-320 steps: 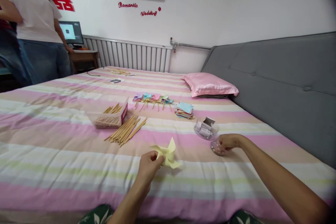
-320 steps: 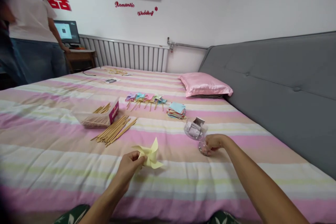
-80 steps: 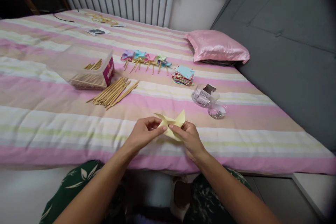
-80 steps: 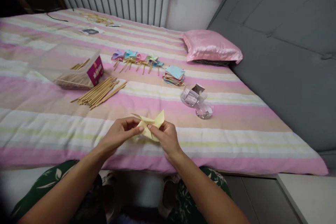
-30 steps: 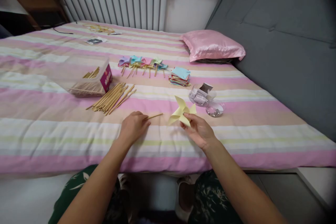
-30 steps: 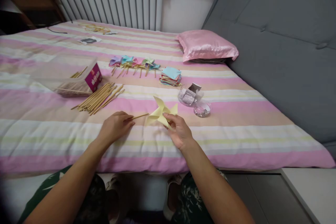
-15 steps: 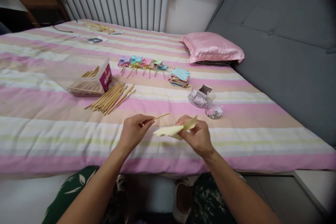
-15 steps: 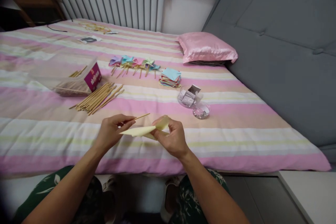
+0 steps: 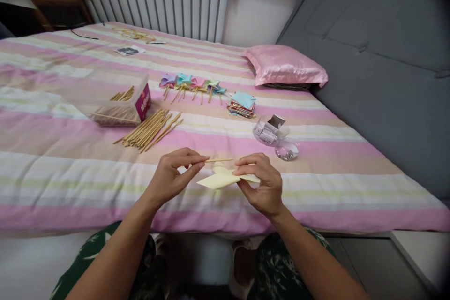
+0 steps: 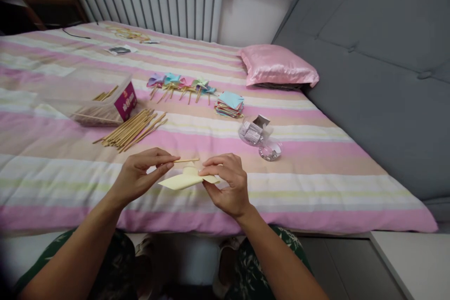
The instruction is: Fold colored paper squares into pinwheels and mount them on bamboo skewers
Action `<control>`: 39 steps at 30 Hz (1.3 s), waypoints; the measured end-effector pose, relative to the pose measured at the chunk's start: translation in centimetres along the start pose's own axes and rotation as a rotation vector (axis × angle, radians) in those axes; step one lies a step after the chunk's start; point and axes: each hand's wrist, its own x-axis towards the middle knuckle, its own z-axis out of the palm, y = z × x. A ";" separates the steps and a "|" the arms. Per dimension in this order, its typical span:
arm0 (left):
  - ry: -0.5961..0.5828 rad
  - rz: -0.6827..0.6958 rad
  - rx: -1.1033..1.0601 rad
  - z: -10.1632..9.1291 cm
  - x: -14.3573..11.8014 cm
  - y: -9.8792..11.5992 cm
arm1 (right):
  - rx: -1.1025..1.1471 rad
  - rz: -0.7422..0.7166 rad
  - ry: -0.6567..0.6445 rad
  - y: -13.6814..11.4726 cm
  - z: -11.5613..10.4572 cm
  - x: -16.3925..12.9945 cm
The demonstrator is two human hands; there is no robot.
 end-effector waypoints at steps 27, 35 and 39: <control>-0.159 0.038 -0.013 0.1 0.1 0.0 | -0.057 -0.046 0.053 -0.2 0.2 0.0; -0.154 0.066 -0.008 0.1 0.0 -0.2 | -0.047 -0.041 0.055 -0.2 0.3 0.1; -0.157 0.065 -0.009 0.1 -0.1 -0.2 | -0.052 -0.041 0.057 -0.2 0.3 0.1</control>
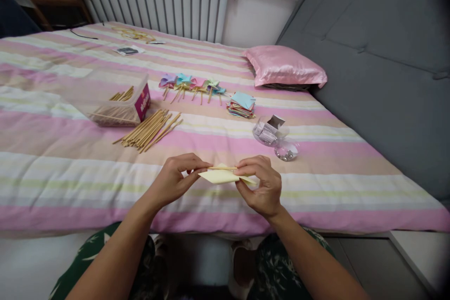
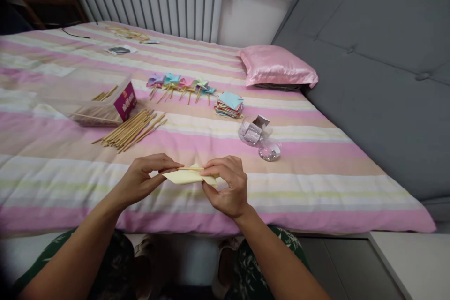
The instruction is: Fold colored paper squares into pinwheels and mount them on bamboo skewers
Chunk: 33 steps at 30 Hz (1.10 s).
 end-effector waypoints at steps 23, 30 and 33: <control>0.020 0.027 0.015 0.1 0.0 -0.2 | 0.004 -0.001 -0.006 -0.1 0.0 -0.1; 0.027 0.040 0.019 0.1 0.0 -0.2 | 0.006 0.007 -0.004 -0.1 0.1 -0.1; 0.023 0.041 0.017 0.0 0.0 -0.2 | 0.007 0.003 0.000 -0.1 0.1 0.0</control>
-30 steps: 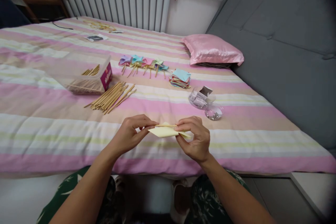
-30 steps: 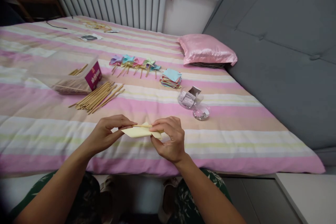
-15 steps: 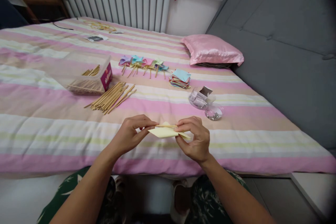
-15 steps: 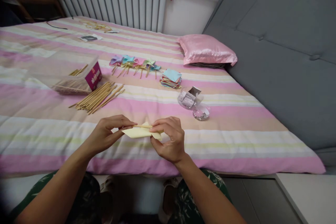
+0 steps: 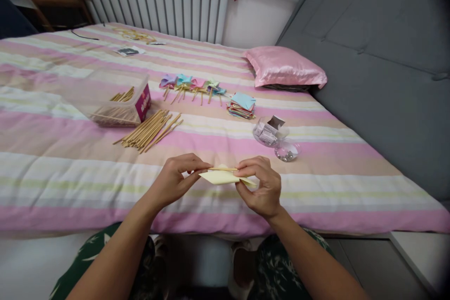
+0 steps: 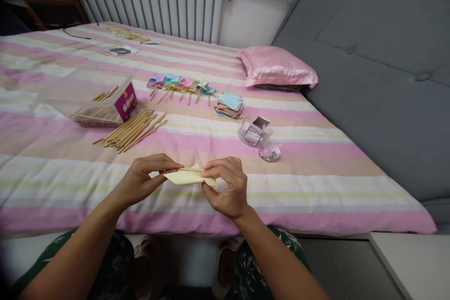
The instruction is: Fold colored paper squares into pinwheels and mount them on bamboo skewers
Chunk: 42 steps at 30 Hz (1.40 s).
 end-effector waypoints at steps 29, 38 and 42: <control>-0.044 -0.054 0.034 0.4 0.1 0.1 | -0.014 0.210 0.012 0.5 0.2 -0.1; -0.154 -0.174 0.075 0.1 -0.1 0.2 | 0.207 0.438 -0.010 2.1 0.2 0.4; -0.166 -0.226 0.146 -0.5 -0.1 0.2 | 0.276 0.491 0.012 2.5 0.0 0.5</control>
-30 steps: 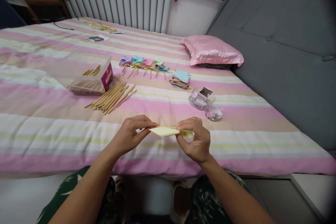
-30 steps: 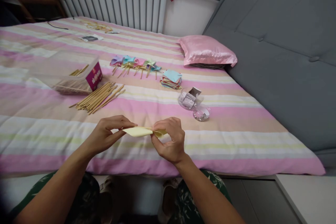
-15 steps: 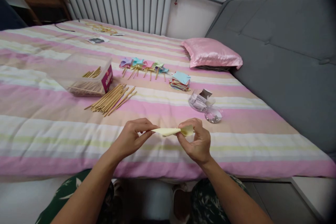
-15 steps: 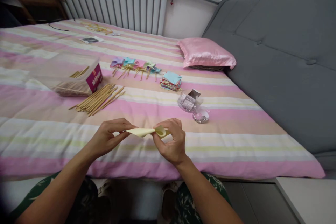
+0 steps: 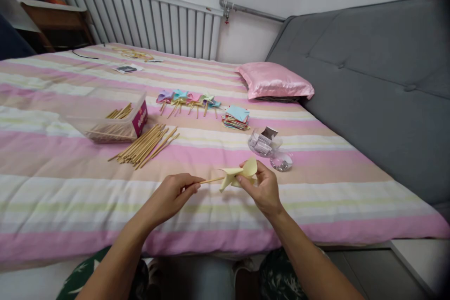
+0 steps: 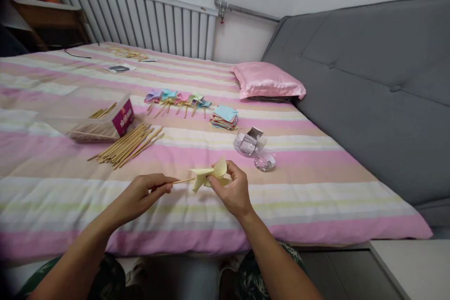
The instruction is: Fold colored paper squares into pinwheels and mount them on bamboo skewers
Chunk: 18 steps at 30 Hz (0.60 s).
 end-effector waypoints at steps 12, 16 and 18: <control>0.004 0.019 -0.066 0.2 0.2 0.3 | 0.040 0.118 -0.005 0.8 -0.4 -0.1; -0.014 0.020 -0.086 0.1 0.2 0.2 | 0.045 0.124 -0.018 0.6 -0.5 0.0; -0.025 0.017 -0.105 0.1 0.2 0.2 | 0.066 0.141 -0.024 0.6 -0.6 0.0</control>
